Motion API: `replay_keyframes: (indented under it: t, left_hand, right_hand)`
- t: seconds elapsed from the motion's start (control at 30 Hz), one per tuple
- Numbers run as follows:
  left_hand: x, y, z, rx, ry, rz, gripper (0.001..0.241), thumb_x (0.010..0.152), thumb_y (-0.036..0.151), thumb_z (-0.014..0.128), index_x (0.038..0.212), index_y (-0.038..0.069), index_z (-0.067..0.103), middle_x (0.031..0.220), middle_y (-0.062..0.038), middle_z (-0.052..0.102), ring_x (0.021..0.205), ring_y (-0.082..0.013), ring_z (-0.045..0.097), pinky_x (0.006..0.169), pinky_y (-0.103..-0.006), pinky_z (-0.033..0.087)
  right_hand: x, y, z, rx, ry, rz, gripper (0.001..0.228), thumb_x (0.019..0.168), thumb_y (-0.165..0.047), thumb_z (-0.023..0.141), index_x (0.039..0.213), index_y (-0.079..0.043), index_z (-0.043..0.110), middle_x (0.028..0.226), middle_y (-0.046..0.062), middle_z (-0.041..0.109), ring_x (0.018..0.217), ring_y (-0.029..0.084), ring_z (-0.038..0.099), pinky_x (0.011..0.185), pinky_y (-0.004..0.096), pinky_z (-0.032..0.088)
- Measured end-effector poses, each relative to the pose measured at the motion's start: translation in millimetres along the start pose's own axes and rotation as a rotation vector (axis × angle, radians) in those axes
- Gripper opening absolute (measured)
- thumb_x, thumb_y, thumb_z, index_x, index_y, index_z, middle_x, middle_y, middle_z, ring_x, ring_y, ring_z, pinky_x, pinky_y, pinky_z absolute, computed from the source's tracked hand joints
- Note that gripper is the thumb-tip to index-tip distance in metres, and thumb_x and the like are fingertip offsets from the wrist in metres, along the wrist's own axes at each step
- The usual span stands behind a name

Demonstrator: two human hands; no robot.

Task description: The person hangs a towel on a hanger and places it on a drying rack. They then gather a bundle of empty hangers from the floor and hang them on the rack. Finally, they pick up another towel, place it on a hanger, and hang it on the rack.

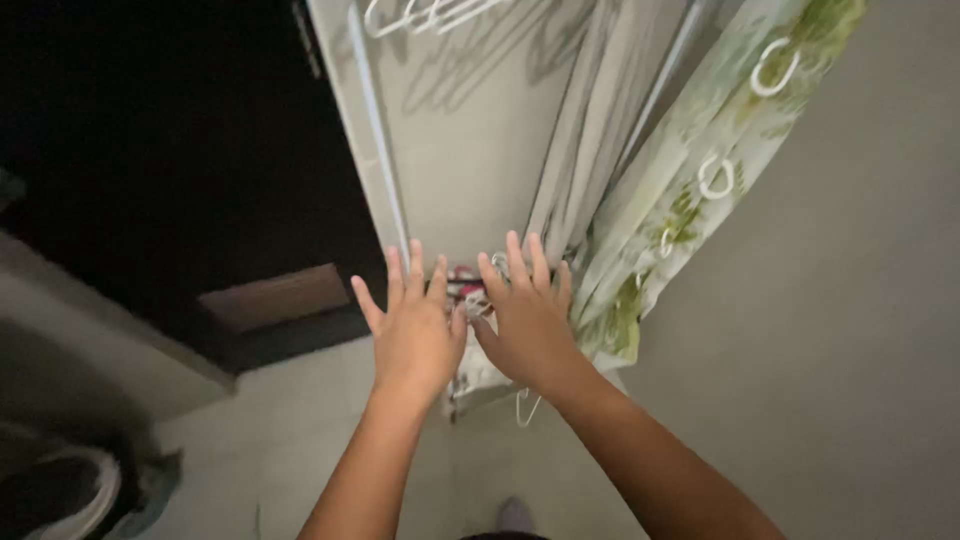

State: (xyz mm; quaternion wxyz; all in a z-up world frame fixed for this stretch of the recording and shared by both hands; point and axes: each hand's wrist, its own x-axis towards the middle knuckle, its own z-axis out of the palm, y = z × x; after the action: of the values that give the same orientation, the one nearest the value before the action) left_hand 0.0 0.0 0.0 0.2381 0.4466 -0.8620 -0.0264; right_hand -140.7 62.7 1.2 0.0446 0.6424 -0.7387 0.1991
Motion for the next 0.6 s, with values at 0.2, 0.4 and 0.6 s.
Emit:
replay_keyframes:
  t: [0.2, 0.4, 0.6]
  left_hand:
    - [39.5, 28.4, 22.7, -0.043, -0.031, 0.024, 0.068, 0.088, 0.032, 0.063, 0.149, 0.008, 0.045, 0.163, -0.018, 0.025, 0.152, -0.0357, 0.015, 0.117, -0.0598, 0.014]
    - [58.1, 53.5, 29.4, -0.08, -0.132, 0.025, 0.07, 0.089, 0.032, 0.064, 0.153, 0.012, 0.044, 0.168, -0.016, 0.023, 0.152, -0.0351, 0.015, 0.117, -0.0595, 0.015]
    - [78.3, 55.4, 37.5, -0.081, -0.101, 0.106, 0.073, 0.086, 0.029, 0.067, 0.153, 0.011, 0.045, 0.167, -0.017, 0.026, 0.15, -0.0359, 0.018, 0.116, -0.0601, 0.015]
  right_hand:
    - [20.2, 43.2, -7.4, 0.031, 0.038, 0.002, 0.071, 0.086, -0.034, 0.069, 0.148, -0.009, 0.044, 0.161, 0.028, 0.019, 0.152, 0.046, 0.008, 0.114, 0.07, 0.008]
    - [27.8, 71.3, -6.2, 0.014, -0.05, 0.043, 0.07, 0.085, -0.032, 0.068, 0.148, -0.011, 0.045, 0.162, 0.025, 0.019, 0.151, 0.046, 0.006, 0.114, 0.07, 0.004]
    - [29.1, 87.2, -10.1, 0.006, 0.031, 0.054, 0.073, 0.082, -0.034, 0.07, 0.147, -0.012, 0.047, 0.161, 0.025, 0.02, 0.152, 0.043, 0.007, 0.115, 0.068, 0.005]
